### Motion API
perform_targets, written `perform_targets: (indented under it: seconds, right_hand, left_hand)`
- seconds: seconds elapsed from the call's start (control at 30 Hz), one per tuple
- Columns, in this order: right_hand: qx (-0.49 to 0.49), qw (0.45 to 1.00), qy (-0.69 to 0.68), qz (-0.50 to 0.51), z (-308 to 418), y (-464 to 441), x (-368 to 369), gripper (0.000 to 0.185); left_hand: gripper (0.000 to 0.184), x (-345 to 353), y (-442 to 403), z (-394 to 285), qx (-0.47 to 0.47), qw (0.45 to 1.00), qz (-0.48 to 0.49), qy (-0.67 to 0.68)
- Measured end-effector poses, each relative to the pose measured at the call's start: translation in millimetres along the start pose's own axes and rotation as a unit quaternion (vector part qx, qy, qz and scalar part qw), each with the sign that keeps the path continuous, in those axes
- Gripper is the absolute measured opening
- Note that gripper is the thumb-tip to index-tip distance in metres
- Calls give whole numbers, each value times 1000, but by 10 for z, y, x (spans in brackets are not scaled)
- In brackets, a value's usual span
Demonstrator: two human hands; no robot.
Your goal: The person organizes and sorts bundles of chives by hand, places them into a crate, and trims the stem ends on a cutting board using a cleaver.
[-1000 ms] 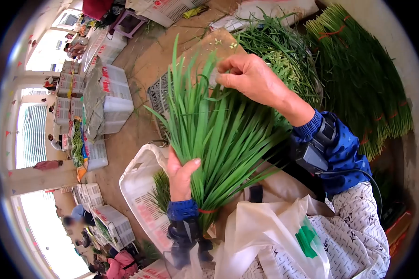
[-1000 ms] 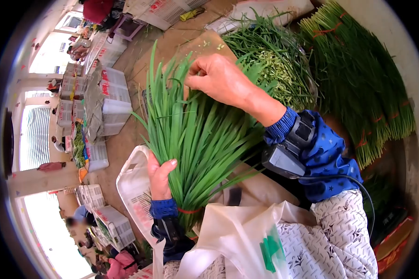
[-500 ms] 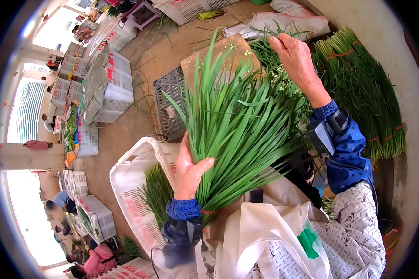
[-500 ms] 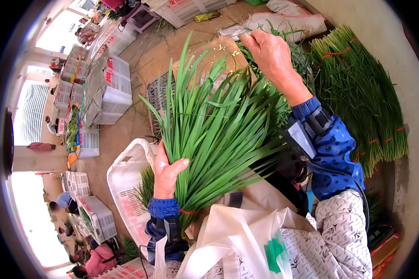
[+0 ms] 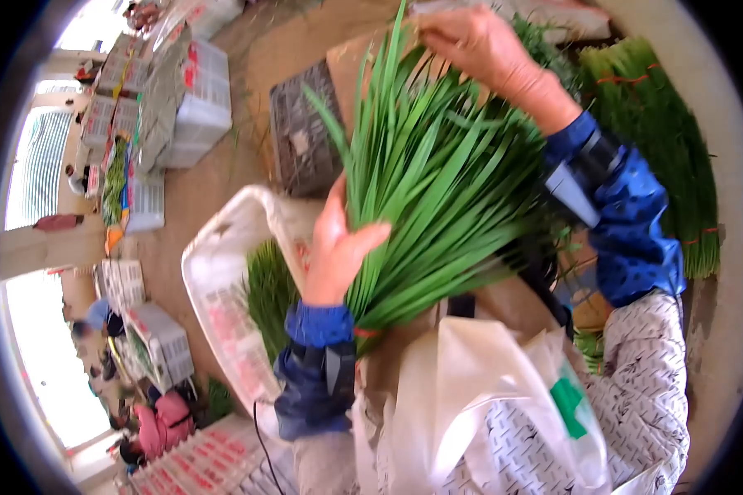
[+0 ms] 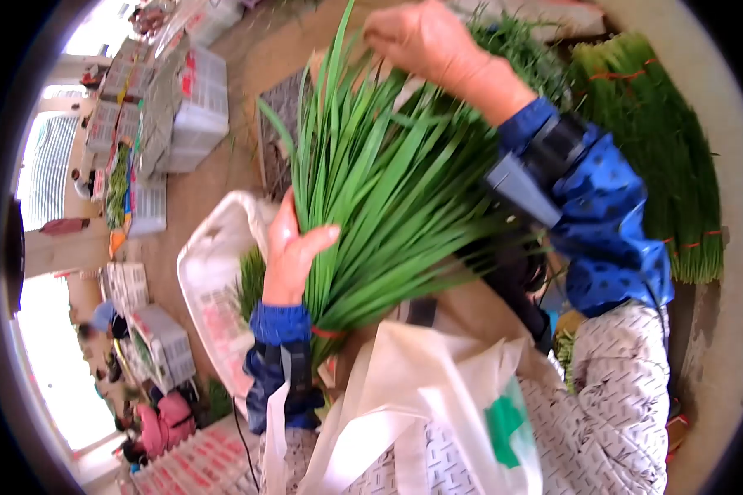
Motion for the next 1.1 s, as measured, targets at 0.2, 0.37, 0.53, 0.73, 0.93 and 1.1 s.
perform_targets:
  seconds: [0.2, 0.37, 0.53, 0.73, 0.93, 1.1]
  right_hand:
    - [133, 980, 93, -115, -712, 267, -240, 20]
    - [198, 968, -120, -97, -126, 700, -739, 31]
    - [-97, 953, -269, 97, 1317, 1247, -461, 27]
    - [-26, 986, -56, 152, 1542, 1664, 7, 60]
    - [-9, 984, -85, 159, 1648, 1843, -34, 62]
    - [-23, 988, -75, 130, 1653, 1862, -69, 60]
  left_hand:
    - [81, -20, -16, 29, 17, 1000, -2, 22]
    - [96, 44, -47, 44, 93, 970, -31, -221]
    - [91, 120, -172, -92, 33, 969, 16, -245]
    - [71, -171, -18, -55, 51, 993, -79, -67]
    - [73, -203, 122, -89, 82, 990, -99, -55]
    - [76, -173, 213, -195, 112, 985, -122, -50]
Point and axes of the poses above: each hand's wrist, its own y-axis away from the middle knuckle, its own x-axis out of the palm, z = x × y, the point moved 1 cm from there along -y, towards the middle knuckle, and after that the axes turned 4 degrees about z, right-handed, at the moved point
